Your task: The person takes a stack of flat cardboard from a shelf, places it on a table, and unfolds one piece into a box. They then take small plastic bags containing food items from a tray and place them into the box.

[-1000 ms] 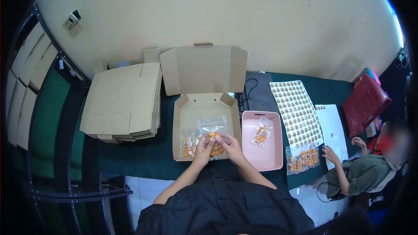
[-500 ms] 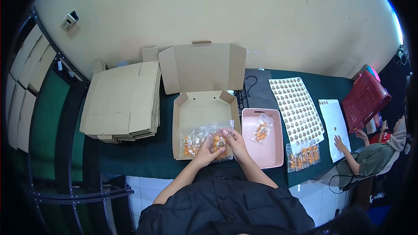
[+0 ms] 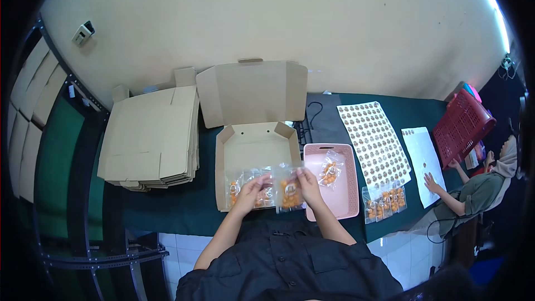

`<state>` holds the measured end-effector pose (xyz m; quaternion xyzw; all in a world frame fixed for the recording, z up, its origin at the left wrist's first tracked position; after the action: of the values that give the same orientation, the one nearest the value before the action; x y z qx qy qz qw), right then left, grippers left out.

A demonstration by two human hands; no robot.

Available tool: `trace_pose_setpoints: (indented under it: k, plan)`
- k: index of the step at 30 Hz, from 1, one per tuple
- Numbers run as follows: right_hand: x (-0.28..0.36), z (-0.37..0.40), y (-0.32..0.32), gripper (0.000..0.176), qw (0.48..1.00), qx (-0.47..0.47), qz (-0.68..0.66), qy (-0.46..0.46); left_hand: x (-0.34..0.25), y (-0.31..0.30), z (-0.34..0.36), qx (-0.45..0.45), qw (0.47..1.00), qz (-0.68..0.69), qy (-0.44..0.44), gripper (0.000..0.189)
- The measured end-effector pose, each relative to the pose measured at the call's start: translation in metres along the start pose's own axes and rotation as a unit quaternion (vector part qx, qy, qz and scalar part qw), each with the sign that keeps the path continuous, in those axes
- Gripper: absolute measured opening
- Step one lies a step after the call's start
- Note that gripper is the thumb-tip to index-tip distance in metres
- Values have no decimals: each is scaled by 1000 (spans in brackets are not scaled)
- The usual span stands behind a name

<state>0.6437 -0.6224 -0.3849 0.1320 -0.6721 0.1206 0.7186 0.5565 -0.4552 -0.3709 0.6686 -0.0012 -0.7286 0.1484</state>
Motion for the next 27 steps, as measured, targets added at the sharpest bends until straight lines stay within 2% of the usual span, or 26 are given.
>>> trace_pose_setpoints:
  k: [1,2,3,5,7,9,10,12,13,15,16,17,19,20,23,25,27]
  plan:
    - [-9,-8,-17,28,995,-85,42,-22,1,-4,-1,-10,999,39,-12,41]
    - [-27,-20,-29,28,989,-142,32,-26,10,-19,-5,-20,1000,8,-3,41]
    - [-19,-20,-27,28,989,-143,25,-29,15,-28,-6,-19,1000,1,0,41]
    - [20,-22,-15,28,970,-134,186,-82,28,-61,-5,-115,990,-77,-32,38]
    - [5,-34,-7,25,968,-128,203,-76,53,-80,-7,-128,986,-104,-31,35]
    - [-26,-47,4,28,950,-73,304,-4,56,-85,-3,-152,948,-278,-26,35]
    - [-36,-48,6,28,949,-78,307,-6,71,-90,-1,-149,950,-275,-22,35]
    - [-60,-46,11,57,919,-75,388,3,99,-99,0,-151,928,-338,-33,39]
    - [-70,-46,10,57,918,-72,390,1,98,-98,-2,-154,929,-335,-32,39]
    - [-93,-38,22,81,896,41,440,43,106,-101,7,-153,917,-358,-87,42]
    - [-96,-32,25,71,905,54,417,65,110,-102,9,-130,922,-351,-98,41]
    - [-95,-30,30,71,903,66,421,61,111,-104,13,-142,922,-346,-101,41]
    - [-99,-21,33,61,884,109,448,73,113,-99,11,-107,921,-352,-126,39]
    - [-95,-16,31,51,890,85,443,64,112,-98,6,-110,923,-347,-122,39]
    - [-88,-13,26,50,873,73,476,83,129,-99,8,-118,911,-369,-142,38]
    - [-93,-14,25,47,871,72,480,79,122,-97,3,-115,916,-366,-117,36]
    - [-82,-19,33,45,874,40,481,-51,110,-90,6,-137,897,-400,-129,35]
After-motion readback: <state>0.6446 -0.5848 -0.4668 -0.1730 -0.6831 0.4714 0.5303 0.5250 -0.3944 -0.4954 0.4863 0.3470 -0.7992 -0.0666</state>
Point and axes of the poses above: each hand's wrist, its own z-axis away from the middle knuckle, its own y-axis out of the palm, x = y × z, the point moved 6 cm from there along -z, towards the middle knuckle, and after that the axes turned 4 degrees about -x, right-handed, at the moved point
